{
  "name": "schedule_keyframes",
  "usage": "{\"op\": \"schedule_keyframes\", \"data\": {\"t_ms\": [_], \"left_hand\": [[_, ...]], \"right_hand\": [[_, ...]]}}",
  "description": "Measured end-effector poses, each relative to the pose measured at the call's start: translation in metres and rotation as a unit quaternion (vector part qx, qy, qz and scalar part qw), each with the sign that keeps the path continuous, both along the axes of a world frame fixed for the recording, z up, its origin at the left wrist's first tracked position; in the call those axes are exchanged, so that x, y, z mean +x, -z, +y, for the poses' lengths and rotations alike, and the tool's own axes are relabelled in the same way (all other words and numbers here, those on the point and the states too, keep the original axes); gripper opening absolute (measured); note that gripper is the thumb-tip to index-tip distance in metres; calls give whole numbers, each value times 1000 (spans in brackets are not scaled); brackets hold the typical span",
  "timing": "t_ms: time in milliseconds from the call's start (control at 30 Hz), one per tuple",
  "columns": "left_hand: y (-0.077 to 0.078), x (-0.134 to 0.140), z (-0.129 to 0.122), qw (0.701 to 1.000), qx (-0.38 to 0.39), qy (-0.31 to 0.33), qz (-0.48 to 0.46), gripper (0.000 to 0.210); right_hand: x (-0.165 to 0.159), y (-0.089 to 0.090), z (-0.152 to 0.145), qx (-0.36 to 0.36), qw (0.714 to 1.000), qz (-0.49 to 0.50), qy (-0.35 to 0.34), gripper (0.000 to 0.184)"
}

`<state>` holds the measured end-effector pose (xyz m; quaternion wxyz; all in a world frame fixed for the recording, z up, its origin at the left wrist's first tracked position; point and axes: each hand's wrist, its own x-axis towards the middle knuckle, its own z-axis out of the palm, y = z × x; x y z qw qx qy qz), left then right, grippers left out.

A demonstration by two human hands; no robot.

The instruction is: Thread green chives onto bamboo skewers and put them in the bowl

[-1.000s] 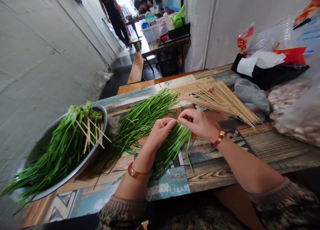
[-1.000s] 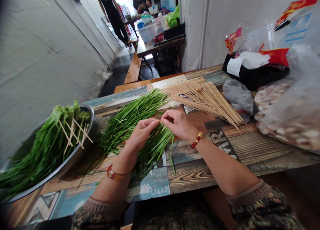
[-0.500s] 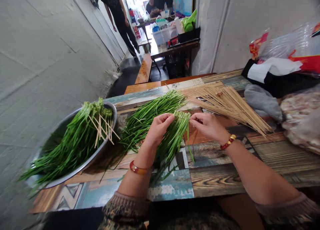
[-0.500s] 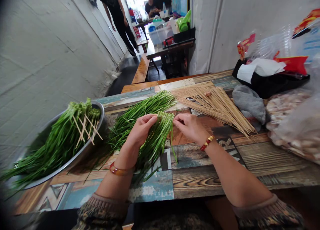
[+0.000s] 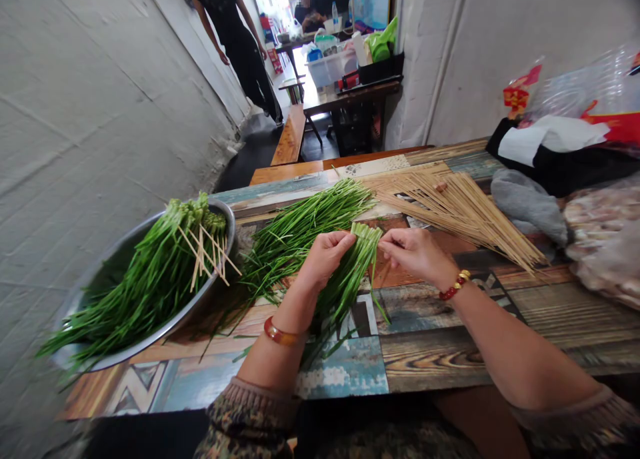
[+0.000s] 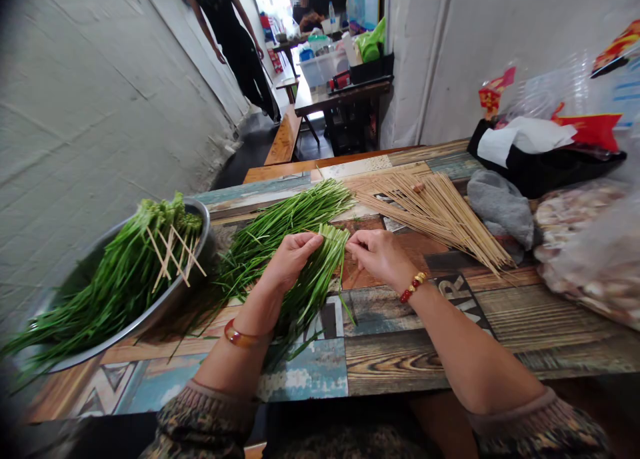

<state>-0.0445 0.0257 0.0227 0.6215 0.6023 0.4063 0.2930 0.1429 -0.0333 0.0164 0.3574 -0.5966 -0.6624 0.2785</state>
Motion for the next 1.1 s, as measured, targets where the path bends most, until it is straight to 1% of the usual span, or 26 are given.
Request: {"op": "schedule_keyframes", "data": {"t_ms": [100, 200, 300, 500, 567, 667, 733, 800, 867, 1000, 1100], "left_hand": [[-3, -2, 1, 1000, -5, 8, -6, 40], [-6, -4, 2, 998, -29, 50, -23, 35], [-3, -5, 2, 996, -46, 80, -19, 35], [7, -2, 2, 996, -50, 74, -7, 33], [7, -1, 1, 996, -53, 75, -8, 32], [4, -3, 2, 995, -59, 74, -5, 32], [1, -3, 2, 995, -52, 80, 1, 33], [-1, -2, 1, 995, -33, 96, 12, 34], [-2, -1, -1, 992, -4, 125, 32, 34], [-3, 2, -8, 974, 63, 206, 76, 31], [-6, 1, -9, 963, 83, 235, 99, 30]], "right_hand": [[1, -1, 0, -25, 999, 33, -5, 22], [1, -1, 1, -40, 997, 61, -12, 21], [2, 0, 1, -39, 997, 68, -9, 20], [-1, 5, 2, -40, 998, 51, -1, 21], [0, 7, 2, -50, 997, 59, -6, 23], [5, 7, 4, -76, 992, 92, -35, 21], [10, 7, 6, -76, 989, 122, -45, 22], [12, 6, 7, -48, 989, 136, -41, 34], [11, 3, 6, -15, 991, 127, -37, 39], [1, -4, -1, 8, 996, 75, -56, 30], [-7, -2, -4, 23, 998, 35, -56, 23]]}}
